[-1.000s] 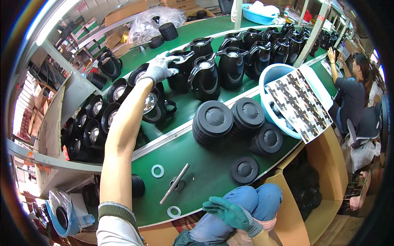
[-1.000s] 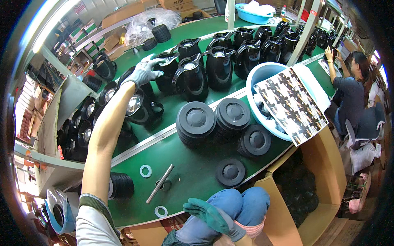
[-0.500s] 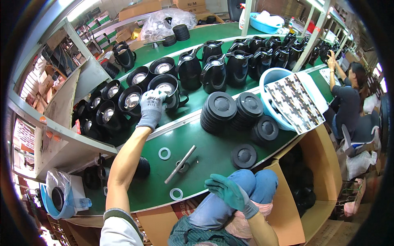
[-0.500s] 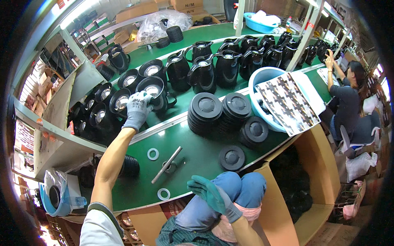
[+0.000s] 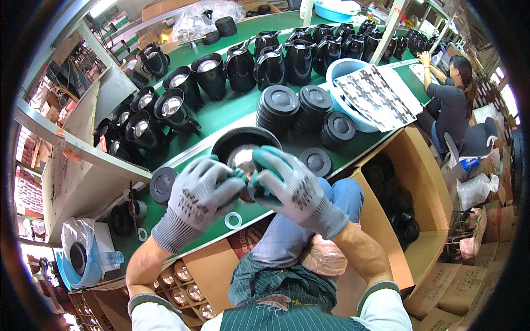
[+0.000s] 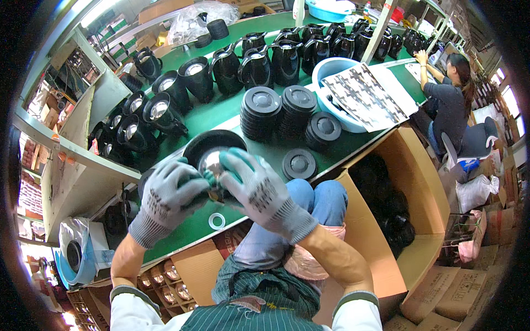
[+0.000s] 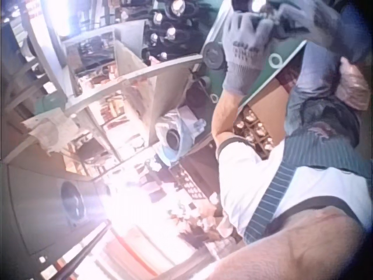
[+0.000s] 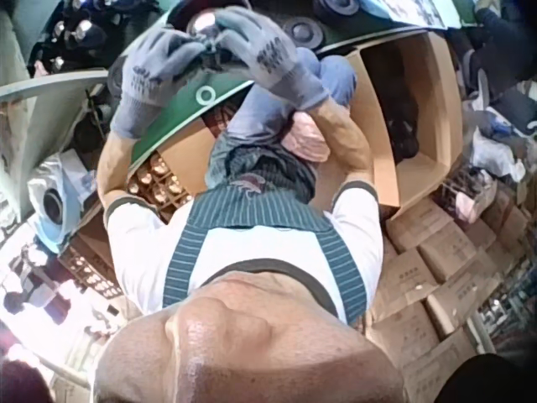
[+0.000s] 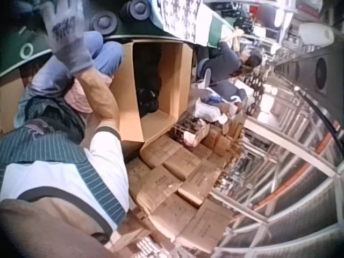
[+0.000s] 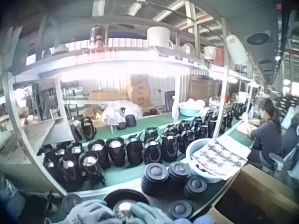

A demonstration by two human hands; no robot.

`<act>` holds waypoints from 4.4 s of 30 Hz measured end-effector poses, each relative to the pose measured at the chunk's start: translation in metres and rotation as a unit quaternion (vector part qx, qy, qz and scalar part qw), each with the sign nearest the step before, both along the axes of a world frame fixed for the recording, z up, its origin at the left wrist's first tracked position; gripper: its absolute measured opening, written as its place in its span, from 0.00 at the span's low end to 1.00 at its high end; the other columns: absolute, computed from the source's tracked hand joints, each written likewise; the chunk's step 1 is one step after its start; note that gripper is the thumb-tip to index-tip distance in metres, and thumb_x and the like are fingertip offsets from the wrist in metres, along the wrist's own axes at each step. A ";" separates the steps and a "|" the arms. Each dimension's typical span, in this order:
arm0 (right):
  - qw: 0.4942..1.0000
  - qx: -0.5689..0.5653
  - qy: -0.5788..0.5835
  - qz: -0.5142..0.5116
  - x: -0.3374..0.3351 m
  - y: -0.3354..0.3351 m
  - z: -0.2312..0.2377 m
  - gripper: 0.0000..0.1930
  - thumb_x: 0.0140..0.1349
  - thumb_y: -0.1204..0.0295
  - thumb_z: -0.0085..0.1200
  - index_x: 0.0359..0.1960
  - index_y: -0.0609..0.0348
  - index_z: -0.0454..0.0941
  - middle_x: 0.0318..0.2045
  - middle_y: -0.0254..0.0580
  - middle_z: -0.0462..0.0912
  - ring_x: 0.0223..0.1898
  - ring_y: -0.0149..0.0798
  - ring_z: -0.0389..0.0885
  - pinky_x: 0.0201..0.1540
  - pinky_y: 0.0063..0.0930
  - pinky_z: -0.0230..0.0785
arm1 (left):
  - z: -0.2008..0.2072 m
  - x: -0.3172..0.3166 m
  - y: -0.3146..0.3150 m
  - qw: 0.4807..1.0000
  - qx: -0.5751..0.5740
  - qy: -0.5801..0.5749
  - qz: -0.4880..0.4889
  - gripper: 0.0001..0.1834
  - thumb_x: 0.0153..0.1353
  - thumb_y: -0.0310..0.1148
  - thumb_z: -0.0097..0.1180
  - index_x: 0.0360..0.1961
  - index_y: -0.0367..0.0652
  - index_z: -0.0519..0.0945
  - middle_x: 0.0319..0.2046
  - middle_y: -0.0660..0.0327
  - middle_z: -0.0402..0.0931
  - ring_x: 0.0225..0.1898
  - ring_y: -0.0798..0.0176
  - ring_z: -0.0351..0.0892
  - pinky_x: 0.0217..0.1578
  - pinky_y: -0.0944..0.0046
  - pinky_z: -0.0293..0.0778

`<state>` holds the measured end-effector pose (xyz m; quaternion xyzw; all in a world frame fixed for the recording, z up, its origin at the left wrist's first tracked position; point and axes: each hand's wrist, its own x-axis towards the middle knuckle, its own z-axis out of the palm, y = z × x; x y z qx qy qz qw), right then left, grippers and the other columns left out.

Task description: The person assembles black kettles by inserting a metal rod into the base, attaching a lid, and placing the finished unit into a cardboard box. The process is repeated for multiple kettles on a green workbench.

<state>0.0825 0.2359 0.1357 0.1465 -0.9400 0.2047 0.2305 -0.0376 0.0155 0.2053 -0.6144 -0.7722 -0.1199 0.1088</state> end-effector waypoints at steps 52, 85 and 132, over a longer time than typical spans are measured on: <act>0.917 -0.373 -0.130 0.064 0.100 0.002 -0.048 0.74 0.33 0.51 0.88 0.80 0.62 0.50 0.76 0.55 0.60 0.76 0.53 0.61 0.78 0.45 0.56 | -0.292 -0.021 -0.124 0.336 0.149 -0.930 0.025 0.37 0.78 0.55 0.43 0.72 0.33 0.66 0.65 0.41 0.74 0.60 0.41 0.80 0.61 0.42 0.79; 0.639 -0.739 -0.193 -0.091 0.148 -0.025 -0.090 0.40 0.76 0.57 0.53 0.81 0.61 0.49 0.80 0.55 0.53 0.78 0.45 0.59 0.78 0.41 0.54 | -0.079 0.028 -0.023 0.986 0.138 -0.010 -0.094 0.17 0.57 0.35 0.68 0.46 0.41 0.89 0.47 0.53 0.89 0.48 0.53 0.90 0.47 0.59 0.85; 0.968 -0.172 -0.118 -0.140 0.182 0.013 -0.065 0.41 0.44 0.46 0.76 0.60 0.53 0.80 0.56 0.55 0.81 0.59 0.59 0.80 0.62 0.46 0.75 | -0.259 -0.023 0.018 0.936 -0.029 -0.118 0.330 0.36 0.66 0.50 0.63 0.67 0.39 0.72 0.60 0.40 0.77 0.57 0.35 0.79 0.56 0.43 0.76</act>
